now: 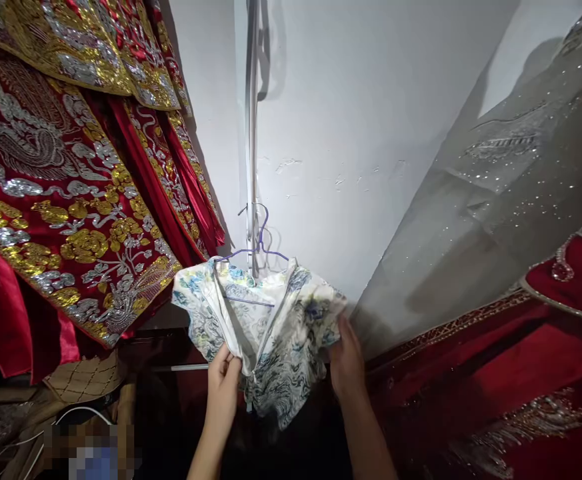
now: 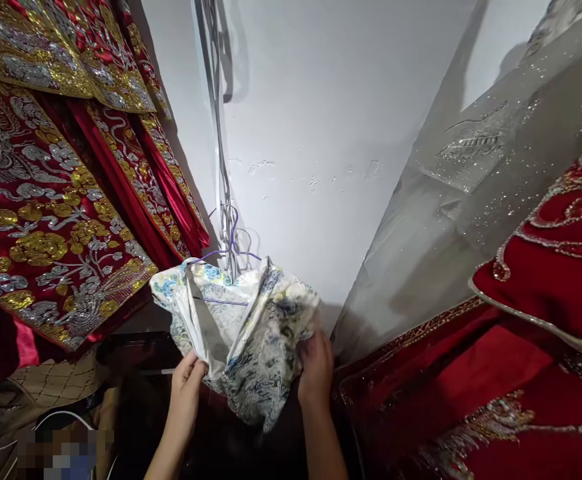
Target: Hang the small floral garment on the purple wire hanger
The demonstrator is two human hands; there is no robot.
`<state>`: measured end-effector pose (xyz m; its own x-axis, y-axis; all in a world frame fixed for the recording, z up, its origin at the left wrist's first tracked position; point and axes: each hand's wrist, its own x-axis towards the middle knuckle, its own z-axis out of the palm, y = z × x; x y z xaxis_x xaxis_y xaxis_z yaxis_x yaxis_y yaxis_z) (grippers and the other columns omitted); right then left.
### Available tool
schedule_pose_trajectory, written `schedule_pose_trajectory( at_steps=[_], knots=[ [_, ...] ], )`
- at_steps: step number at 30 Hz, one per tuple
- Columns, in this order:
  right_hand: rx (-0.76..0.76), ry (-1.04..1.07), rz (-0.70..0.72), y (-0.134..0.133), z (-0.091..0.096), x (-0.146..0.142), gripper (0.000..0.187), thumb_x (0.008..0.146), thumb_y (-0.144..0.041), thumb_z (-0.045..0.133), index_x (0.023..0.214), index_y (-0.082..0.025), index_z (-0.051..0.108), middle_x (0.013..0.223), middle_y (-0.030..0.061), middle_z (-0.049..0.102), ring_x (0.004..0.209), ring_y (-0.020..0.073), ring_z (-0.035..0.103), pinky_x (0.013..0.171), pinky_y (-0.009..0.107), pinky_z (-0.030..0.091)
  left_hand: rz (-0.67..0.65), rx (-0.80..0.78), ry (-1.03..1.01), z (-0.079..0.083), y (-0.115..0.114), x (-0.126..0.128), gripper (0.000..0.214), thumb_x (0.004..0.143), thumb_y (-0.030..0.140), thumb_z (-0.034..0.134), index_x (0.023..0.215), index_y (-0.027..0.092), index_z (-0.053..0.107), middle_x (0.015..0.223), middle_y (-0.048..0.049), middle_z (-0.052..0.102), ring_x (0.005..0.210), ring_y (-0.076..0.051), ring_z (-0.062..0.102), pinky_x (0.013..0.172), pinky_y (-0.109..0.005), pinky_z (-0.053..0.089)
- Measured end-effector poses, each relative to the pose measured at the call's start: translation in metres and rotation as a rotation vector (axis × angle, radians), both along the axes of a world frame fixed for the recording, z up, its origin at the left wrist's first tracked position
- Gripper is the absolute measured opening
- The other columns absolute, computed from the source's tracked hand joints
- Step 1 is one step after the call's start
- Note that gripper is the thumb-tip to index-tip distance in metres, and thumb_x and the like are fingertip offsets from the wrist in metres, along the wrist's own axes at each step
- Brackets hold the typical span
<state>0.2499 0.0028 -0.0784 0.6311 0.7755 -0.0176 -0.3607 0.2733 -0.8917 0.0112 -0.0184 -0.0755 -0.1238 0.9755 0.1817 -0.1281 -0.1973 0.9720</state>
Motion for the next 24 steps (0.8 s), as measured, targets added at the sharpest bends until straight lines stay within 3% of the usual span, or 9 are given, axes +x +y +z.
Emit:
schedule_pose_trajectory(
  at_steps=[3,5,6,8,10,12,16,21,24],
  knots=[
    [-0.068,0.148,-0.291,-0.008,-0.038,-0.003,0.036,0.072,-0.053,0.069,0.088,-0.021,0.063,0.084,0.0003,0.069,0.074,0.0153,0.064,0.063,0.025,0.049,-0.025,-0.049,-0.028,-0.003,-0.005,-0.003,0.018,0.080,0.033,0.062,0.074,0.017,0.064,0.071,-0.0005,0.059,0.069,-0.016,0.052,0.070,-0.026,0.044],
    [-0.074,0.102,-0.325,-0.015,-0.043,-0.007,0.033,0.074,-0.052,0.068,0.075,-0.020,0.058,0.071,-0.0023,0.061,0.064,0.0131,0.057,0.059,0.025,0.045,-0.054,-0.079,-0.033,-0.002,-0.007,-0.006,0.017,0.080,0.033,0.062,0.073,0.017,0.063,0.065,0.0010,0.054,0.063,-0.015,0.048,0.064,-0.024,0.041],
    [-0.071,0.025,-0.242,-0.019,-0.040,-0.011,0.034,0.076,-0.052,0.067,0.069,-0.021,0.055,0.066,-0.0030,0.056,0.060,0.0127,0.053,0.058,0.025,0.043,-0.071,-0.088,-0.034,-0.001,-0.008,-0.006,0.016,0.080,0.032,0.061,0.073,0.017,0.062,0.062,0.0019,0.051,0.060,-0.014,0.044,0.060,-0.023,0.038],
    [-0.083,-0.181,0.105,-0.027,-0.029,-0.027,0.039,0.082,-0.053,0.064,0.063,-0.020,0.053,0.060,-0.0024,0.052,0.057,0.0132,0.048,0.056,0.026,0.040,-0.106,-0.089,-0.037,0.004,-0.010,-0.005,0.017,0.081,0.030,0.059,0.069,0.017,0.059,0.058,0.0029,0.046,0.056,-0.012,0.040,0.056,-0.022,0.034],
    [-0.141,-0.338,0.533,-0.032,-0.018,-0.053,0.042,0.087,-0.057,0.060,0.067,-0.020,0.057,0.061,-0.0004,0.055,0.058,0.0148,0.050,0.056,0.028,0.040,-0.137,-0.079,-0.038,0.009,-0.014,-0.002,0.017,0.081,0.027,0.057,0.067,0.017,0.056,0.056,0.0035,0.044,0.054,-0.012,0.037,0.054,-0.022,0.032],
    [-0.210,-0.385,0.789,-0.036,-0.014,-0.081,0.046,0.088,-0.065,0.055,0.075,-0.021,0.060,0.063,0.0003,0.057,0.059,0.0163,0.052,0.056,0.028,0.040,-0.153,-0.069,-0.038,0.014,-0.018,0.001,0.016,0.080,0.025,0.057,0.066,0.018,0.055,0.056,0.0040,0.043,0.053,-0.011,0.037,0.052,-0.022,0.032],
    [-0.226,-0.395,0.850,-0.036,-0.016,-0.114,0.059,0.086,-0.076,0.046,0.070,-0.020,0.056,0.060,-0.0001,0.054,0.057,0.0152,0.049,0.055,0.028,0.038,-0.130,-0.069,-0.007,0.022,-0.024,0.003,0.017,0.082,0.025,0.057,0.067,0.019,0.053,0.055,0.0045,0.043,0.051,-0.011,0.040,0.051,-0.022,0.034],
    [-0.199,-0.345,0.920,-0.032,-0.013,-0.105,0.057,0.085,-0.072,0.052,0.064,-0.019,0.053,0.052,-0.0027,0.047,0.050,0.0112,0.042,0.053,0.026,0.034,-0.013,-0.070,0.046,0.016,-0.024,-0.003,0.026,0.091,0.035,0.057,0.071,0.019,0.056,0.061,0.0014,0.053,0.060,-0.015,0.051,0.061,-0.024,0.043],
    [-0.194,-0.339,0.859,-0.033,-0.015,-0.096,0.051,0.085,-0.067,0.057,0.069,-0.018,0.055,0.056,-0.0033,0.049,0.050,0.0107,0.042,0.052,0.025,0.032,-0.013,-0.055,0.058,0.001,-0.023,-0.002,0.020,0.093,0.036,0.055,0.092,0.020,0.067,0.082,-0.0036,0.065,0.080,-0.020,0.061,0.076,-0.028,0.048]
  ],
)
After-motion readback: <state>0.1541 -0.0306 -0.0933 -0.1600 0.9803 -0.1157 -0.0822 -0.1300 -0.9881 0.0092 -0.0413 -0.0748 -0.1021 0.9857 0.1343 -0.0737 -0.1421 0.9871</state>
